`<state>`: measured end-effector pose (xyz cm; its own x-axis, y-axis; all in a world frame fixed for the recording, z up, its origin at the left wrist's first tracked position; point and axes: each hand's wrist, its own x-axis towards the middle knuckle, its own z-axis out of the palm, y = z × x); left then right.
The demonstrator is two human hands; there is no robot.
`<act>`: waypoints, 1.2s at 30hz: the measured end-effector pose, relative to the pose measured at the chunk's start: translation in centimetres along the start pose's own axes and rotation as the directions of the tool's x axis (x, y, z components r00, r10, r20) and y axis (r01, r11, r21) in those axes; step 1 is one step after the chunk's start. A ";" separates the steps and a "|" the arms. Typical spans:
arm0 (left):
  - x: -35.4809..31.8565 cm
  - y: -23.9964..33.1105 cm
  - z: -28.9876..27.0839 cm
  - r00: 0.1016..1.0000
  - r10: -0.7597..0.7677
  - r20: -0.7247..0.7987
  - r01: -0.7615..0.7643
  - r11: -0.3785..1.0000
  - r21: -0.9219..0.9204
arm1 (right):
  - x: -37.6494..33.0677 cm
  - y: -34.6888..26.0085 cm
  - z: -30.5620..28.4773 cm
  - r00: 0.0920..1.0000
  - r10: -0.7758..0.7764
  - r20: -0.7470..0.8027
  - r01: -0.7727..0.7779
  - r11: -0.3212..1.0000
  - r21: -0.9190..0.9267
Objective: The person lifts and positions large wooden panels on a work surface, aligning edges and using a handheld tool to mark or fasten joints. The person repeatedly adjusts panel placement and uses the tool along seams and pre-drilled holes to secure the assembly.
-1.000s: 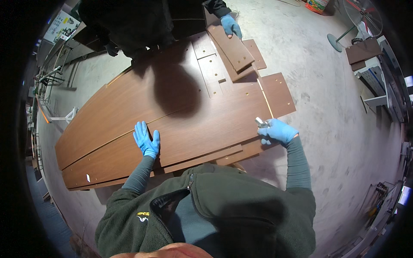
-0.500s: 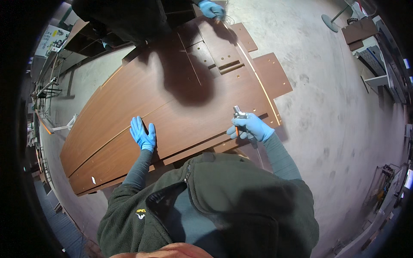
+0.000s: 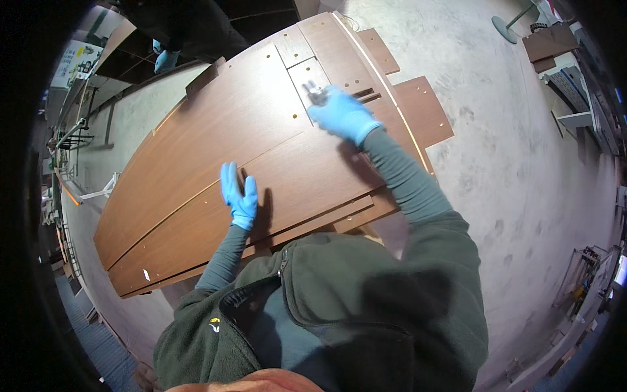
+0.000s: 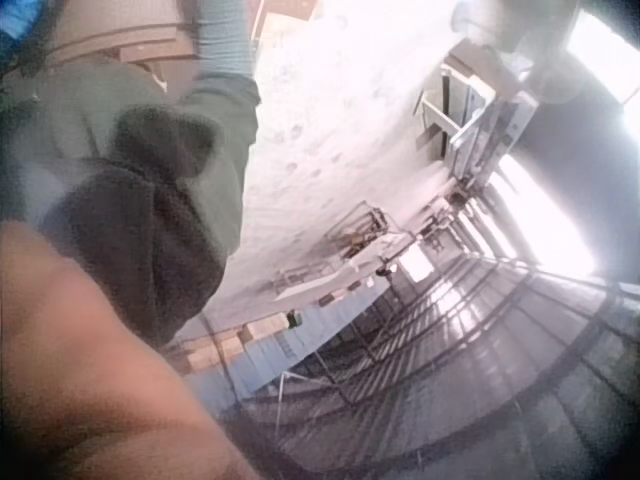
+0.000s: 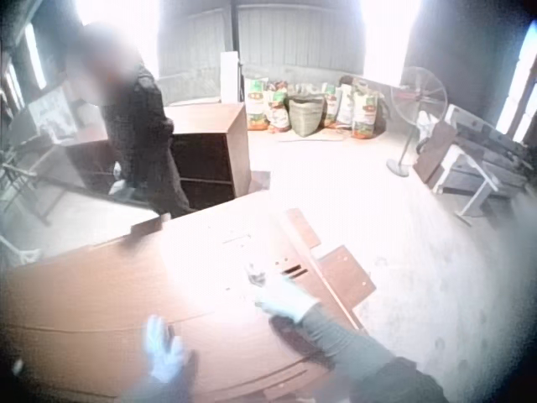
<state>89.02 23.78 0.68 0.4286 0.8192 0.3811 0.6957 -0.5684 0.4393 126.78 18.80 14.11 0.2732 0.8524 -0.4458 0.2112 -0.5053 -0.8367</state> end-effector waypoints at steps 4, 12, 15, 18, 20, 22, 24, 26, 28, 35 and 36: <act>2.9 6.3 2.6 0.768 0.002 0.641 0.529 -0.566 -0.632 | -1.3 -3.7 10.2 0.891 0.043 0.453 0.085 0.962 -0.259; 3.2 3.6 1.9 0.505 -0.270 0.820 0.615 -0.553 -0.561 | 10.4 -2.1 4.1 0.906 -0.255 -0.337 -0.057 0.717 -0.695; 2.4 4.3 1.5 0.512 -0.129 0.849 0.675 -0.552 -0.490 | 15.0 0.8 1.1 0.855 -0.055 -0.515 -0.375 0.621 -0.688; 2.9 5.3 1.4 0.509 -0.125 0.852 0.703 -0.510 -0.495 | 17.3 2.2 0.2 0.840 0.045 -0.541 -0.445 0.628 -0.639; 3.1 5.6 1.4 0.506 -0.124 0.854 0.702 -0.517 -0.490 | 18.0 2.5 -0.4 0.833 0.000 -0.553 -0.410 0.671 -0.618; 3.2 5.5 1.5 0.499 -0.158 0.852 0.721 -0.470 -0.509 | 18.5 2.5 -1.1 0.827 0.004 -0.562 -0.402 0.704 -0.586; 3.0 5.1 1.6 0.507 -0.119 0.854 0.724 -0.479 -0.497 | 18.7 2.4 -1.9 0.816 -0.080 -0.573 -0.343 0.731 -0.590; 2.8 4.5 1.8 0.494 -0.102 0.863 0.752 -0.448 -0.484 | 18.2 2.9 -2.9 0.784 -0.165 -0.598 -0.298 0.745 -0.596; 2.6 3.9 1.9 0.491 -0.029 0.871 0.754 -0.487 -0.441 | 16.5 4.2 -4.7 0.733 -0.275 -0.622 -0.242 0.749 -0.617; 2.4 3.1 2.3 0.423 -0.113 0.899 0.784 -0.452 -0.425 | -2.2 16.4 -10.5 0.590 -0.483 -0.647 -0.254 0.649 -0.717; 2.3 3.1 2.3 0.443 -0.107 0.890 0.777 -0.449 -0.441 | -5.3 18.5 -10.6 0.613 -0.448 -0.651 -0.264 0.661 -0.703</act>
<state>93.54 24.09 1.08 0.6288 0.4922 -0.6019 -0.2335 0.8580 0.4576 139.17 3.49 4.33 0.6838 0.6612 0.3086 0.7270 -0.6532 -0.2116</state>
